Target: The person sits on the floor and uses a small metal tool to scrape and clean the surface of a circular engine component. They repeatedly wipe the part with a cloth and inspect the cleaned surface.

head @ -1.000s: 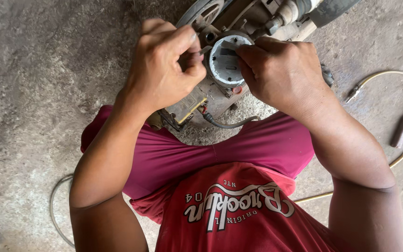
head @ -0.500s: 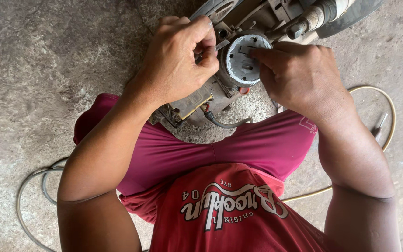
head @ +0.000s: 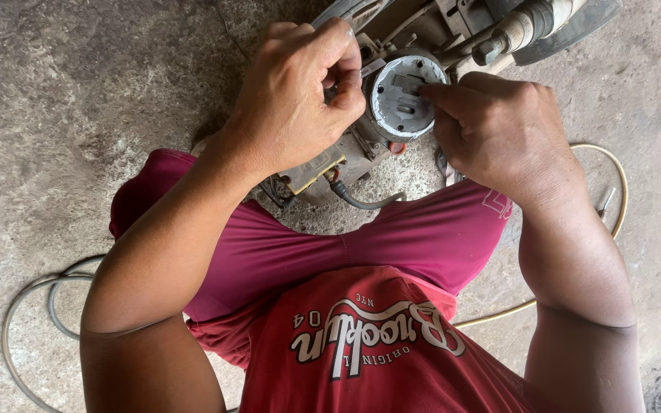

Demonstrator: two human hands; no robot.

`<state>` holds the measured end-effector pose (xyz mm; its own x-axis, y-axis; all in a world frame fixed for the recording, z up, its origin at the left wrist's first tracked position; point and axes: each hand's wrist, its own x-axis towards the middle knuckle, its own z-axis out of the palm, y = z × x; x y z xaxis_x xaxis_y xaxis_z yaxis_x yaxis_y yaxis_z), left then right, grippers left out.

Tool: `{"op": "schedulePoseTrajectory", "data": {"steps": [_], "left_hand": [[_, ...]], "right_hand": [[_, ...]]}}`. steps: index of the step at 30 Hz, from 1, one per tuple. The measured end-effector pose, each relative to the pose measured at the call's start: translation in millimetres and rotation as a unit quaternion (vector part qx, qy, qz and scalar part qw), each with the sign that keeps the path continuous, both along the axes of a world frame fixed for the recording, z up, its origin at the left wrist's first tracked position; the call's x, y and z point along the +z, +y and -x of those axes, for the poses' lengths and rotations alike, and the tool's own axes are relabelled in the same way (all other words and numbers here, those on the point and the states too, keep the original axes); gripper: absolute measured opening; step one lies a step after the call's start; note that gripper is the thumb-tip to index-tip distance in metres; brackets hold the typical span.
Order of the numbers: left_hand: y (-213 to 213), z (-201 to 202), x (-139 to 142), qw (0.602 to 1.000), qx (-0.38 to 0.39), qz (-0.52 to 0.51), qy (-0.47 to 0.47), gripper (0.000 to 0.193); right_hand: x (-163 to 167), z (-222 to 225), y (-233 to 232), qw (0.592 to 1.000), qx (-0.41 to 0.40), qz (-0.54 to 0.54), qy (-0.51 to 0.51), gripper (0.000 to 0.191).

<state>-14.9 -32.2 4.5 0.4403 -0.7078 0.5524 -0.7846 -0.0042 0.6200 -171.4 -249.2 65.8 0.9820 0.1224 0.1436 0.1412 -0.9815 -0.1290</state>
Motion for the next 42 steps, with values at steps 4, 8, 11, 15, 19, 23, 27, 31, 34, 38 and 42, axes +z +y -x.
{"op": "schedulePoseTrajectory", "data": {"steps": [4,8,11,15,19,23,27,31,34,38,42], "left_hand": [[-4,3,3,0.998,-0.019,0.030,0.049,0.017],[-8,3,6,0.993,-0.050,0.044,0.097,0.018],[-8,4,7,0.996,-0.049,0.045,0.053,0.014],[-8,6,7,0.999,-0.039,0.031,0.017,0.011],[-9,9,6,0.999,-0.028,0.025,0.000,0.014],[-10,10,7,0.999,-0.026,0.026,-0.010,0.014],[-12,10,8,0.999,-0.013,0.027,-0.027,0.014],[-13,10,10,0.999,-0.004,0.034,-0.033,0.014],[-13,10,11,0.998,0.008,0.044,-0.038,0.014],[-13,10,12,0.998,0.014,0.048,-0.034,0.012],[-15,10,13,0.999,0.018,0.043,-0.023,0.009]], "right_hand": [[0,-1,2,1.000,-0.003,-0.016,0.007,0.026],[2,-4,4,1.000,-0.010,-0.022,0.000,0.021],[5,-8,6,0.999,0.004,-0.042,-0.018,0.020],[7,-15,10,0.999,0.017,0.001,-0.029,0.007],[7,-22,13,0.998,0.023,0.046,-0.047,0.007],[8,-27,14,0.994,0.012,0.108,-0.009,0.014],[10,-33,16,0.989,0.003,0.146,0.036,0.023],[16,-39,20,0.983,0.020,0.180,0.033,0.020],[20,-41,24,0.981,0.018,0.192,0.037,0.017],[21,-42,26,0.981,0.019,0.186,0.051,0.018],[17,-40,25,0.977,0.042,0.211,0.015,0.017]]}}
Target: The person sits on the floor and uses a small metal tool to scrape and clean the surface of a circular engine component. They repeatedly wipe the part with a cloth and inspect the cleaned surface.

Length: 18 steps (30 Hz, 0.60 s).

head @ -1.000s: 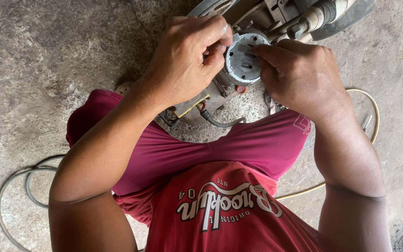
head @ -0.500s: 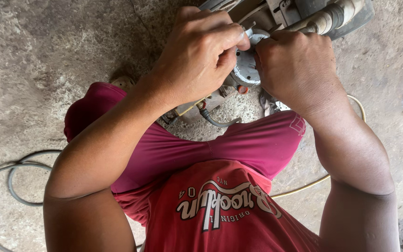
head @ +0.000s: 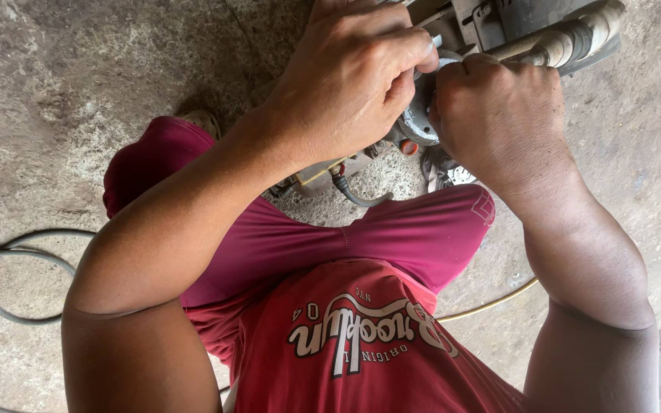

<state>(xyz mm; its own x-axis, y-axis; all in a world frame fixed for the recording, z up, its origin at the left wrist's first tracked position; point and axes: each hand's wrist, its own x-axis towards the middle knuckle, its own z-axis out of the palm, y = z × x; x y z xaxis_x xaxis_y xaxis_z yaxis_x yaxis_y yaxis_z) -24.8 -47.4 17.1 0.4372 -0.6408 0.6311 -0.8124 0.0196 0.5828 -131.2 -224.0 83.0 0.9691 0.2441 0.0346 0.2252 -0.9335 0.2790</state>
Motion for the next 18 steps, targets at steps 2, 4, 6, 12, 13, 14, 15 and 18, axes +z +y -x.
{"op": "schedulePoseTrajectory", "data": {"steps": [2,4,6,12,13,14,15,18], "left_hand": [[-1,0,0,1.000,0.003,-0.002,0.005,0.008],[-2,1,0,1.000,0.011,0.004,-0.001,0.008],[-3,1,0,1.000,0.014,0.008,-0.006,0.010],[-6,2,-1,1.000,0.014,0.026,0.000,0.008],[-7,2,-1,0.999,0.013,0.031,-0.001,0.008],[-8,1,-2,1.000,0.014,0.028,0.000,0.009],[-8,1,-2,1.000,0.016,0.024,0.000,0.010],[-10,1,-4,1.000,0.015,0.019,0.012,0.011]], "right_hand": [[-1,1,-1,1.000,-0.003,0.010,0.002,0.018],[-1,0,-2,1.000,0.001,0.009,-0.007,0.015],[2,-1,-1,1.000,0.012,-0.004,-0.020,0.009],[20,-5,-1,0.991,-0.030,-0.112,0.071,0.010],[20,-6,-2,0.991,-0.022,-0.115,0.065,0.012],[21,-6,-3,0.991,-0.015,-0.117,0.056,0.015],[20,-7,-4,0.992,-0.007,-0.120,0.047,0.017],[16,-7,-9,0.988,-0.034,-0.137,0.066,0.017]]}}
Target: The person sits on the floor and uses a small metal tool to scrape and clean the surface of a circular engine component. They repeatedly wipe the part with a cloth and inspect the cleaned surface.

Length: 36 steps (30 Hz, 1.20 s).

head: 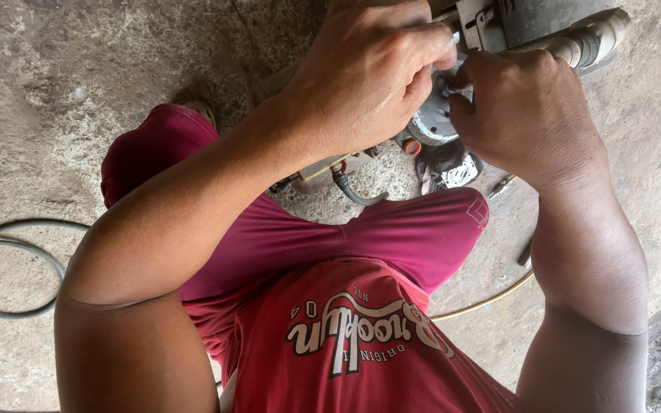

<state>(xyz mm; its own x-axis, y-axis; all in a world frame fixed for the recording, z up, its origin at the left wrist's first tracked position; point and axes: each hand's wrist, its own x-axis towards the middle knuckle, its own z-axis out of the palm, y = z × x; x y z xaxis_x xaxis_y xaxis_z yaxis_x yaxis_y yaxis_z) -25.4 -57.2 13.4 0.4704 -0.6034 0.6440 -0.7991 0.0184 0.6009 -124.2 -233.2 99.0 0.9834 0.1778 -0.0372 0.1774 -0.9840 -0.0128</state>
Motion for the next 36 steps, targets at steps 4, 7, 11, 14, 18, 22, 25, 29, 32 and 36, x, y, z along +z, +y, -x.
{"op": "schedulePoseTrajectory", "data": {"steps": [4,7,11,14,18,22,25,29,32,36], "left_hand": [[-2,1,-2,1.000,-0.005,0.006,-0.001,0.011],[-5,3,-5,1.000,0.000,-0.003,-0.005,0.013],[-8,3,-8,1.000,0.004,-0.011,-0.008,0.013],[-10,3,-9,0.999,0.004,-0.033,-0.020,0.011],[-7,4,-8,0.995,0.017,-0.069,-0.072,0.007],[3,2,-3,0.993,-0.028,-0.046,-0.109,0.018],[8,3,3,0.988,-0.049,-0.023,-0.143,0.021],[7,10,7,0.982,-0.039,0.005,-0.184,0.020],[2,14,6,0.986,-0.034,-0.007,-0.165,0.010],[-4,12,-2,0.998,-0.030,-0.041,-0.031,0.014]], "right_hand": [[-6,2,-9,1.000,-0.018,-0.012,0.022,0.013],[-9,3,-16,0.999,-0.018,-0.027,0.019,0.012],[-12,3,-20,0.999,-0.012,-0.031,0.017,0.010],[-11,3,-17,0.999,-0.017,-0.032,0.025,0.011],[-3,6,-9,0.997,0.042,-0.063,-0.014,0.013],[4,30,1,0.995,0.051,-0.031,-0.080,0.016],[1,45,1,0.991,0.049,-0.034,-0.121,0.018],[-7,50,-4,0.991,0.040,-0.026,-0.124,0.020],[-7,48,-6,0.992,0.038,-0.050,-0.107,0.019],[4,45,-7,0.982,0.032,-0.100,-0.156,0.020]]}}
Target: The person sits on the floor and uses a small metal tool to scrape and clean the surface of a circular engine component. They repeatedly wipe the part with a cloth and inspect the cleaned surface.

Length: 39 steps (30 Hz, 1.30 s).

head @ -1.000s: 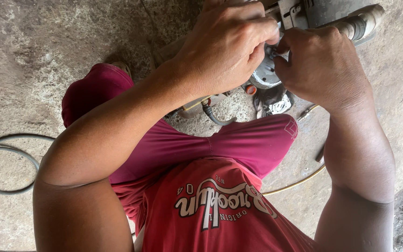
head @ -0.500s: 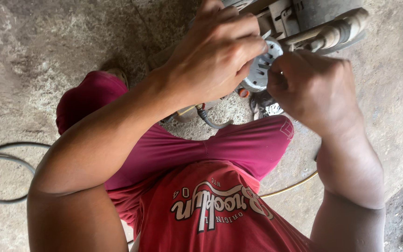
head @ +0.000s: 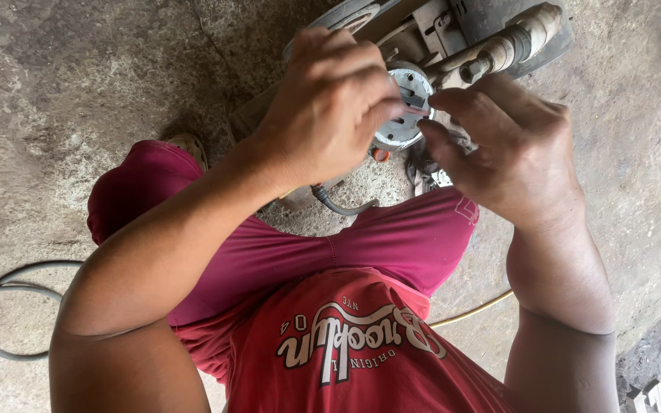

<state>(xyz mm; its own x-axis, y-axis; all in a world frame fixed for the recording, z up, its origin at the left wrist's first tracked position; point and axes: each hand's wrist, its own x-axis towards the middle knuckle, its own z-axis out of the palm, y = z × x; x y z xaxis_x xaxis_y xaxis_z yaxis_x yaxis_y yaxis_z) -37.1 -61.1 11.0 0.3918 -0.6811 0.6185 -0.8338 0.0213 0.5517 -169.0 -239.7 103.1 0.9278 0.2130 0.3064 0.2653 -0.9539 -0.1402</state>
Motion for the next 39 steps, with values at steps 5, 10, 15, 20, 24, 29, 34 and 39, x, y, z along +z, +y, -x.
{"op": "schedulePoseTrajectory", "data": {"steps": [5,10,15,20,24,29,34,39], "left_hand": [[1,-8,-4,0.984,-0.014,-0.014,0.177,0.018],[2,-8,4,0.970,-0.039,-0.027,0.240,0.021],[2,-13,2,0.953,-0.047,-0.058,0.292,0.023],[2,-26,-19,0.991,0.019,-0.015,0.130,0.016],[4,-25,-33,0.996,0.067,-0.010,-0.051,0.011],[4,-17,-30,0.995,0.040,-0.041,-0.084,0.020],[7,-12,-13,0.987,0.057,-0.090,-0.122,0.020],[3,-5,1,0.987,0.056,-0.078,-0.132,0.019]], "right_hand": [[-3,-3,8,0.998,0.027,-0.023,-0.058,0.034],[-15,-2,7,0.995,0.029,-0.047,-0.082,0.026],[-23,1,-2,0.991,0.053,-0.097,-0.070,0.018],[-26,-6,-18,0.995,0.028,-0.092,-0.017,0.013],[-29,-4,-17,0.997,0.022,-0.068,0.031,0.011],[-30,-2,-11,0.998,-0.015,-0.012,0.056,0.012],[-33,-4,-9,0.997,-0.039,-0.003,0.066,0.012],[-35,-6,-8,0.997,-0.035,0.016,0.066,0.017]]}}
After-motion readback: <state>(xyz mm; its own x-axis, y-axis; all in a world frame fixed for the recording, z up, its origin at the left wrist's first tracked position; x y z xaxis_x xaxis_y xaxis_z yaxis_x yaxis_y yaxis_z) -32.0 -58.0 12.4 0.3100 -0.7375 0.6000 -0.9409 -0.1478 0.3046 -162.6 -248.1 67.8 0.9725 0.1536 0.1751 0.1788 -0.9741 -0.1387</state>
